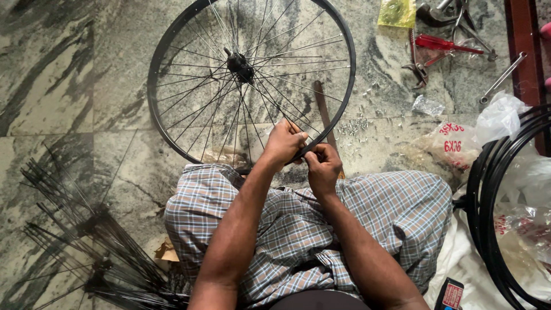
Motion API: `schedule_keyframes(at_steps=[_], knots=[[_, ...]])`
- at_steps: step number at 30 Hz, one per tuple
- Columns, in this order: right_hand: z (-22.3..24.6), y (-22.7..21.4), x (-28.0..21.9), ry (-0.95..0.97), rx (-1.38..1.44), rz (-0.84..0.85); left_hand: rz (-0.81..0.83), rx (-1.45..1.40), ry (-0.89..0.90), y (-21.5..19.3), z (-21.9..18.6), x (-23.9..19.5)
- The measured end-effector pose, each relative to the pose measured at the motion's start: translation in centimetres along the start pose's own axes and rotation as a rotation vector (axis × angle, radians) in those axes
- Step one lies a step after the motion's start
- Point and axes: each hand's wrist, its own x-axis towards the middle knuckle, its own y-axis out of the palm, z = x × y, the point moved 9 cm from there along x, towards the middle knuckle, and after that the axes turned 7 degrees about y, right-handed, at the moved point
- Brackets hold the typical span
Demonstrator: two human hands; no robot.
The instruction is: The person is sitting on the floor repairing a bicycle wheel. They are using a spoke wrench to tighten the spokes and adjust the wheel's alignment.
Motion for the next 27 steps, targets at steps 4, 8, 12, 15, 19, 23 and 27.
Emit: schedule_keyframes(at_steps=[4, 8, 12, 15, 19, 23, 27], knots=[[-1.2, -0.2, 0.3, 0.022, -0.003, 0.003, -0.016, 0.000, 0.033, 0.1, 0.1, 0.3], [-1.8, -0.2, 0.7, 0.043, 0.154, 0.108, -0.001, 0.005, 0.022, 0.1, 0.1, 0.3], [-1.9, -0.1, 0.9, 0.062, 0.234, 0.186, -0.004, 0.012, 0.019, -0.1, -0.3, -0.1], [-2.2, -0.3, 0.8, 0.048, 0.159, 0.130, 0.002, 0.022, 0.023, 0.0, -0.7, -0.3], [-2.8, -0.3, 0.7, 0.051, 0.124, 0.070, -0.004, 0.052, -0.003, -0.1, -0.8, -0.5], [-2.6, -0.3, 0.5, 0.023, 0.099, 0.059, -0.011, 0.077, -0.002, -0.1, -0.7, -0.5], [-2.0, 0.1, 0.5, 0.071, 0.271, 0.103, 0.019, 0.077, 0.003, 0.1, -0.7, -0.3]])
